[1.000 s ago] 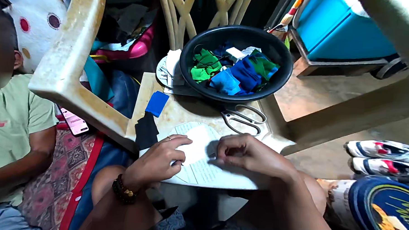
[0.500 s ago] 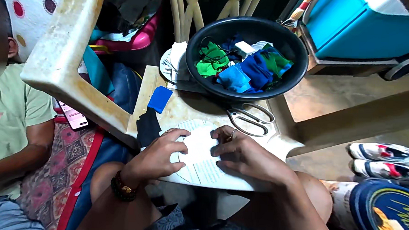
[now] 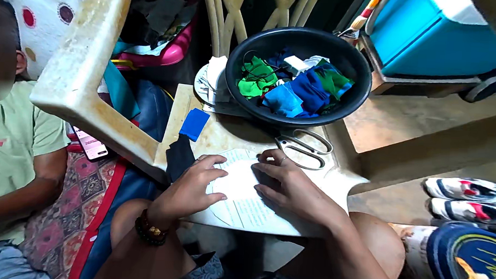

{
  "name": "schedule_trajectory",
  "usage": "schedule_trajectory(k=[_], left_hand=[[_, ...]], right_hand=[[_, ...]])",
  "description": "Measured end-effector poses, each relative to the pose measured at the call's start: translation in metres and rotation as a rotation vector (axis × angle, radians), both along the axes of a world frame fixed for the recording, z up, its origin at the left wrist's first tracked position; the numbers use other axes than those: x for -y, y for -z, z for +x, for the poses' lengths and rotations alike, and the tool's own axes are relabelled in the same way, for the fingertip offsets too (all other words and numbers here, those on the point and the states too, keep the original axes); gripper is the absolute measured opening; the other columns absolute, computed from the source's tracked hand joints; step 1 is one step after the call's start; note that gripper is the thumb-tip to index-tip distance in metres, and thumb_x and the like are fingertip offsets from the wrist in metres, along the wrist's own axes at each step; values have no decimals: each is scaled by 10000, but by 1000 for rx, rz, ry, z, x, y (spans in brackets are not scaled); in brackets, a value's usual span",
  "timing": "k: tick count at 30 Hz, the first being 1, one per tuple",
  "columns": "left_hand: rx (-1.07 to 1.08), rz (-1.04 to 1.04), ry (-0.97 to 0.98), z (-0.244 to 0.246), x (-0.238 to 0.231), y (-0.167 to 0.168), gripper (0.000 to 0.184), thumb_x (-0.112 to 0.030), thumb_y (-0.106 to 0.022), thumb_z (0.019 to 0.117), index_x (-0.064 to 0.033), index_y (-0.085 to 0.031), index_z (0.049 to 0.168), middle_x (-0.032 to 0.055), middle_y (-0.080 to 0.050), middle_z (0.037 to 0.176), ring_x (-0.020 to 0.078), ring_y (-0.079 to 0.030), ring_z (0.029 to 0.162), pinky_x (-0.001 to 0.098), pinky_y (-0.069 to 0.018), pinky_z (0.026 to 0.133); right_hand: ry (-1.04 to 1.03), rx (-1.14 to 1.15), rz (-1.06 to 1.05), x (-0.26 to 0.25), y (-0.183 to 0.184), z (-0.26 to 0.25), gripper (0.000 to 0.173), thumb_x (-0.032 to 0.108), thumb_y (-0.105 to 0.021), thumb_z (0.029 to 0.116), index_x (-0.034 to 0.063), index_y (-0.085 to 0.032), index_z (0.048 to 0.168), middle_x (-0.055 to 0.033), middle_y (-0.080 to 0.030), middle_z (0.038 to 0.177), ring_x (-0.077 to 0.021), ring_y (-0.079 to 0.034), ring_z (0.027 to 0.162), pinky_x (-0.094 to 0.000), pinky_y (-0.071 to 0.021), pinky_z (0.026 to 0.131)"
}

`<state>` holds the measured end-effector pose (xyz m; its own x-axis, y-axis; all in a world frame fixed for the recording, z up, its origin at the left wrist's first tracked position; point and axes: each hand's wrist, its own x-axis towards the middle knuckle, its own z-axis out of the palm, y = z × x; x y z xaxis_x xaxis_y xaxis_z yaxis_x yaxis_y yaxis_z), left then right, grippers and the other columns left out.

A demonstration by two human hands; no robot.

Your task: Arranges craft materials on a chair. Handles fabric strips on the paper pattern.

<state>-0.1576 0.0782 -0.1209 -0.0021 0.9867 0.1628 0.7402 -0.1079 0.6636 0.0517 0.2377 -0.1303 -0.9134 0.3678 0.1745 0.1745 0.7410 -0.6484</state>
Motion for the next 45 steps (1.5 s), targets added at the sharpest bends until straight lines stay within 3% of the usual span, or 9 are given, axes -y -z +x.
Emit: schedule_trajectory(k=[5, 8, 14, 23, 25, 27, 32, 38, 45], left_hand=[[-21, -2, 0, 2, -1, 0, 459, -265, -850, 778, 30, -749, 1115, 208, -655, 1299, 335, -591, 1243, 449, -494, 1021], [-59, 49, -131, 2, -1, 3, 393, -312, -727, 916, 17, -737, 1129, 196, -656, 1308, 330, -613, 1240, 461, -507, 1028], [-124, -35, -252, 12, -10, -2, 229, -28, -613, 968, 34, -720, 1161, 212, -662, 1299, 390, -597, 1250, 487, -476, 1055], [-24, -113, -130, 8, -39, -4, 217, -2, -609, 979, 20, -730, 1158, 161, -652, 1334, 316, -578, 1281, 426, -469, 1065], [-62, -93, -145, 3, -43, -2, 210, -39, -661, 960, 10, -733, 1151, 170, -636, 1343, 334, -569, 1282, 465, -467, 1065], [-104, -39, -192, 0, -44, -1, 215, -85, -736, 917, 6, -741, 1112, 179, -654, 1278, 345, -598, 1218, 490, -491, 1021], [-44, -60, -269, 1, -45, -2, 195, -39, -728, 916, 21, -715, 1100, 170, -704, 1092, 289, -680, 1004, 440, -555, 897], [46, -177, -248, -1, -57, -5, 280, 19, -687, 927, -8, -643, 1202, 136, -688, 1042, 270, -652, 997, 452, -514, 916], [49, -35, -148, -1, -68, 5, 199, 58, -606, 955, -8, -658, 1136, 112, -674, 949, 196, -663, 855, 359, -559, 796]], right_hand=[[-31, 23, -81, -7, -2, 5, 365, 172, -751, 857, -10, -731, 1173, -200, -626, 1254, -201, -655, 935, -328, -555, 812], [-14, 4, -130, -12, 0, 7, 440, 159, -767, 830, 8, -689, 1235, -152, -629, 1208, -107, -592, 820, -239, -510, 722], [67, 18, -80, -12, -3, 9, 568, 156, -742, 848, -7, -583, 1369, -178, -654, 1179, -203, -631, 859, -357, -535, 760], [77, 9, -86, -21, -1, 18, 587, 157, -742, 829, 5, -580, 1373, -122, -671, 1113, -158, -624, 855, -315, -532, 751], [77, 5, -65, -20, 0, 16, 556, 184, -752, 820, 26, -627, 1339, -144, -635, 1204, -215, -633, 975, -393, -544, 837], [45, -37, -40, -17, 3, 14, 510, 217, -737, 821, 33, -675, 1294, -147, -635, 1277, -276, -617, 1136, -458, -519, 957], [-19, -117, 39, -12, 12, 6, 435, 271, -645, 911, 15, -697, 1259, -134, -670, 1296, -287, -588, 1250, -422, -457, 1062], [4, -60, -8, -14, 9, 6, 479, 191, -675, 890, 8, -622, 1329, -130, -680, 1236, -283, -608, 1200, -444, -461, 1049], [24, -108, 2, -15, 8, 10, 365, 135, -642, 910, 14, -663, 1254, -95, -718, 1114, -208, -669, 1038, -374, -519, 953]])
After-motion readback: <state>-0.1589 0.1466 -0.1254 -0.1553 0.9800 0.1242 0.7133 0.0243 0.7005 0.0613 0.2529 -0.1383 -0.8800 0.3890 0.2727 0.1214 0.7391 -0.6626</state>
